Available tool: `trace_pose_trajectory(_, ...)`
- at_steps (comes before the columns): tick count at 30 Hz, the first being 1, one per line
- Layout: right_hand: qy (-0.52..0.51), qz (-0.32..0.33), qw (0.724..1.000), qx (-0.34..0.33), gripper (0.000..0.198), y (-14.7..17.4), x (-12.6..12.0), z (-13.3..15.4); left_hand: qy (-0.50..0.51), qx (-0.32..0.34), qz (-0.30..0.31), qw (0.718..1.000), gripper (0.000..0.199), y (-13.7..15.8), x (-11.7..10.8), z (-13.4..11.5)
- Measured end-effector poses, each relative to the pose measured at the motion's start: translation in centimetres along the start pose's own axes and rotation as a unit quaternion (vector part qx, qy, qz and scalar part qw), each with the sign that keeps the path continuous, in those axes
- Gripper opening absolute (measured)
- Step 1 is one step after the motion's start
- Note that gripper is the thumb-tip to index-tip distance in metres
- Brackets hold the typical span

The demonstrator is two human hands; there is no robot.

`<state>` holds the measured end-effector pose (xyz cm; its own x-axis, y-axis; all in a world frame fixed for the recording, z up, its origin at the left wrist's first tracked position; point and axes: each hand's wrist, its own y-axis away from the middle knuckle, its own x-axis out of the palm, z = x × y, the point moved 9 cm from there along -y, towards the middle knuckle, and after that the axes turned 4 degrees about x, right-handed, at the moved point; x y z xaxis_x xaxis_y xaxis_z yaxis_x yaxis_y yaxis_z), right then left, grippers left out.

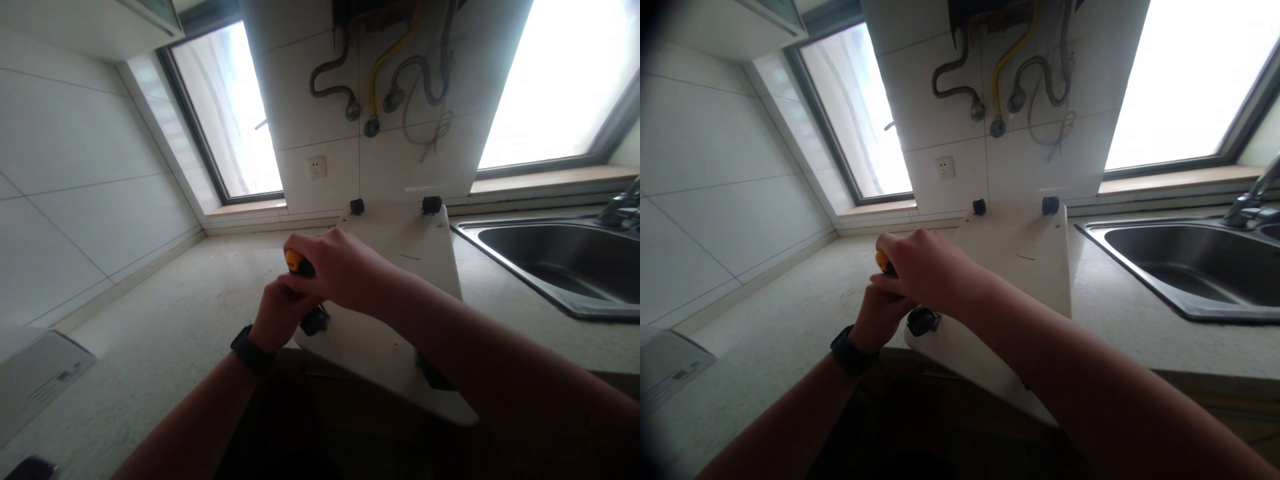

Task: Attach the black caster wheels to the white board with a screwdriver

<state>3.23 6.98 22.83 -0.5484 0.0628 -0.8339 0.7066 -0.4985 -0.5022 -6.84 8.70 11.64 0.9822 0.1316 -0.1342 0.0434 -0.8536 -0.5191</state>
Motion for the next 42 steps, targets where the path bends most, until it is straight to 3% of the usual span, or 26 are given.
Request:
trace_pose_trajectory(3, -0.006, 0.012, 1.0, 0.014, 0.03, 0.0, -0.3, -0.3, 0.001, -0.019, 0.007, 1.0, 0.026, 0.1, 0.0, 0.4)
trace_pose_trajectory(8, -0.121, 0.135, 0.983, -0.019, 0.05, 0.2, -0.4, -0.1, 0.023, -0.007, 0.048, 0.999, 0.023, -0.2, 0.2, 0.7)
trace_pose_trajectory(10, -0.149, 0.156, 0.976, -0.022, 0.052, -0.1, -0.3, -0.2, 0.041, -0.006, 0.071, 0.997, 0.021, -0.3, 0.4, 0.7)
trace_pose_trajectory(15, -0.125, 0.12, 0.985, -0.021, 0.036, -0.7, -0.4, -0.1, 0.061, -0.005, 0.142, 0.988, 0.018, -0.6, 0.9, 0.5)
trace_pose_trajectory(22, -0.059, 0.049, 0.997, -0.001, 0.024, -0.4, -0.7, 1.1, 0.08, 0.009, 0.19, 0.979, 0.017, -0.4, 0.8, 1.2)
trace_pose_trajectory(30, 0.003, -0.036, 0.998, 0.058, 0.025, -0.3, -1.1, 0.0, 0.05, 0.001, 0.193, 0.98, 0.032, -0.5, 1.4, 1.4)
trace_pose_trajectory(36, 0.051, -0.042, 0.993, 0.095, 0.026, -0.4, -0.6, 0.5, 0.031, 0.027, 0.2, 0.979, 0.035, -0.5, 1.3, 0.9)
trace_pose_trajectory(42, 0.066, -0.056, 0.992, 0.091, 0.027, 0.2, -0.2, 0.8, 0.043, 0.038, 0.214, 0.975, 0.029, -0.3, 1.1, 1.2)
